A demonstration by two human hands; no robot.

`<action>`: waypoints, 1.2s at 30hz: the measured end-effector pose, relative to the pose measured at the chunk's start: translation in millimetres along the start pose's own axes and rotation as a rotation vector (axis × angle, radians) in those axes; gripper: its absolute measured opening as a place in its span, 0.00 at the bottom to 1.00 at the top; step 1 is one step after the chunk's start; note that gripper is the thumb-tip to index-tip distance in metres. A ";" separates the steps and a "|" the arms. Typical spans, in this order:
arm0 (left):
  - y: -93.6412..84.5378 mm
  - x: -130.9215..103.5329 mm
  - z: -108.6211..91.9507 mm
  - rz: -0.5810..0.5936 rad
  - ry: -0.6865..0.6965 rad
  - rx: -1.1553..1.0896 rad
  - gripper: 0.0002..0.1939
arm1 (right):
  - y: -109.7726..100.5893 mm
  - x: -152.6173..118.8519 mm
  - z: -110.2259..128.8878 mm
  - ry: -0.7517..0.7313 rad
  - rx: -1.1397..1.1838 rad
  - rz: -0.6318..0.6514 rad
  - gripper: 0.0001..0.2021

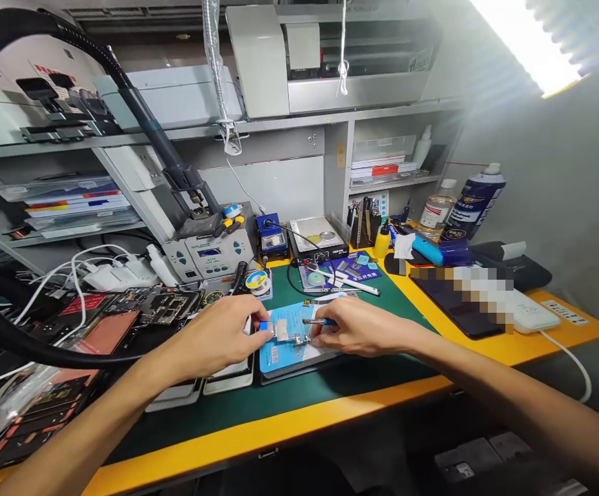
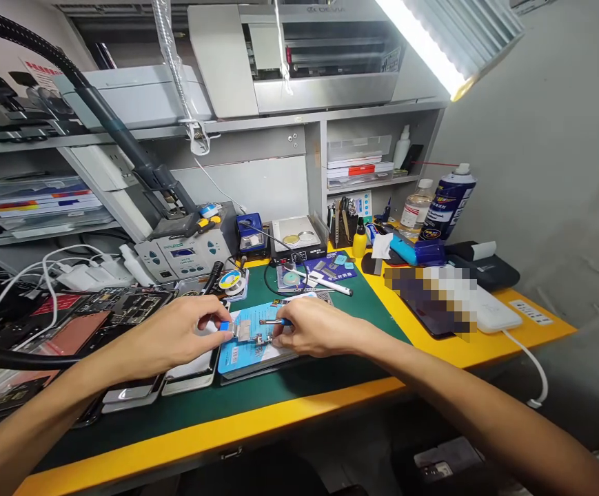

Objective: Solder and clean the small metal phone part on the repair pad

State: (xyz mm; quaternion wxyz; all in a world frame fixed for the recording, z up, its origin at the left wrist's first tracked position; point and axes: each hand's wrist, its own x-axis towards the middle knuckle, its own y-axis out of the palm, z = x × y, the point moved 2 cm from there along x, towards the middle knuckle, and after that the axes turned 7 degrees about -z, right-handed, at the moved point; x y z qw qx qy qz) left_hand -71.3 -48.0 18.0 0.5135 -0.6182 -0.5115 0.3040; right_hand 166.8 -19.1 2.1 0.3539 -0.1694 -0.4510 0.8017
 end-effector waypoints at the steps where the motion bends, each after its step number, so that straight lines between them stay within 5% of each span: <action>1: -0.3 0.6 0.1 0.004 0.011 -0.005 0.12 | 0.2 0.5 0.7 0.011 -0.005 -0.001 0.09; 5: 2.7 -0.9 -0.5 -0.002 0.042 -0.012 0.12 | 1.6 1.2 4.0 0.031 -0.030 -0.016 0.19; 14: 0.7 -3.5 5.4 -0.051 0.127 -0.009 0.15 | 3.1 0.4 0.2 -0.027 -0.087 -0.127 0.06; 18: -0.4 18.9 9.4 -0.156 0.087 0.093 0.16 | -9.9 5.5 -13.2 0.011 -0.083 -0.284 0.08; 23: 14.1 65.7 21.0 -0.181 -0.043 0.235 0.15 | -41.7 9.3 -49.3 0.158 -0.013 -0.461 0.22; 30: 43.3 94.8 24.4 -0.082 0.000 0.372 0.16 | -44.3 3.5 -82.1 0.212 0.045 -0.200 0.20; 36: 27.8 83.6 17.8 -0.070 0.032 0.322 0.20 | -36.8 4.5 -88.6 0.248 0.086 -0.120 0.18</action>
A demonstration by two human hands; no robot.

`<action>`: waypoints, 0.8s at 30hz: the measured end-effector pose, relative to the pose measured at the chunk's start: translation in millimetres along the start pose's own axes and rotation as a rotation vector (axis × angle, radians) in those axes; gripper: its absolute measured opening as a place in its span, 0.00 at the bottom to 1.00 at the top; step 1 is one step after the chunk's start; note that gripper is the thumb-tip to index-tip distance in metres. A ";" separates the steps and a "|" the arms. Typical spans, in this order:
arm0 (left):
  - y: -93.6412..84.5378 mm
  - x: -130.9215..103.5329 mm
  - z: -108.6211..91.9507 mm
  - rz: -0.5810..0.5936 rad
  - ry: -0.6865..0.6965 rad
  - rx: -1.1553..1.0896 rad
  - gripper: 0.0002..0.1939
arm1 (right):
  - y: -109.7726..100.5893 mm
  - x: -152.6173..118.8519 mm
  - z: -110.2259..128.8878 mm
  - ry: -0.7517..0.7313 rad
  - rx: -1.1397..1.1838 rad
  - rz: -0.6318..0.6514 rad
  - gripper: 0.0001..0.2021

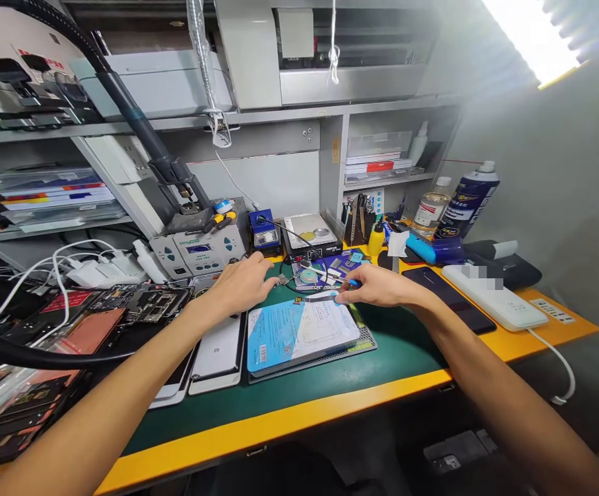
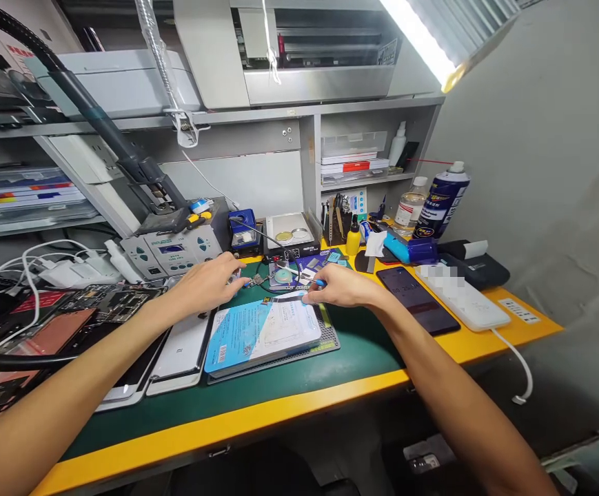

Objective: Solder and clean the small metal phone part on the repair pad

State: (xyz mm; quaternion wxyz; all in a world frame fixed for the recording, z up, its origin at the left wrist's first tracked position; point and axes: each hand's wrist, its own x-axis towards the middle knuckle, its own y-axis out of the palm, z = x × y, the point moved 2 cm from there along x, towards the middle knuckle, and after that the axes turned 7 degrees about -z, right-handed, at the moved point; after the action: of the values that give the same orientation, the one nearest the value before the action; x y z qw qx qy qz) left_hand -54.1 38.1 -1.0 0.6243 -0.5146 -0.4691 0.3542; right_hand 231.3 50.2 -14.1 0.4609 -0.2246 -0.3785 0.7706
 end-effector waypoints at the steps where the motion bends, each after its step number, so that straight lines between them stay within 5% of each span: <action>1: -6.3 -7.0 1.6 0.006 0.002 -0.026 0.21 | -0.2 0.2 -1.0 0.006 0.011 -0.003 0.18; 5: -27.0 -50.1 8.1 0.115 0.009 -0.155 0.25 | -3.0 0.3 -3.5 0.009 0.096 -0.012 0.19; 12: -19.7 -101.1 -2.2 0.212 -0.045 -0.334 0.59 | 0.6 7.5 -10.3 0.081 0.235 -0.124 0.20; 24: 0.0 -109.8 -13.8 -0.024 -0.045 -0.557 0.53 | -5.2 5.0 -7.0 0.191 0.787 -0.304 0.19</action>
State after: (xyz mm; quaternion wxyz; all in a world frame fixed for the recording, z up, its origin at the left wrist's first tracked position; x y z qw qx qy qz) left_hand -74.9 -67.7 -25.7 0.4525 -0.6529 -0.5680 0.2155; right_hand 236.6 58.7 -14.3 0.6528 -0.0437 -0.0399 0.7552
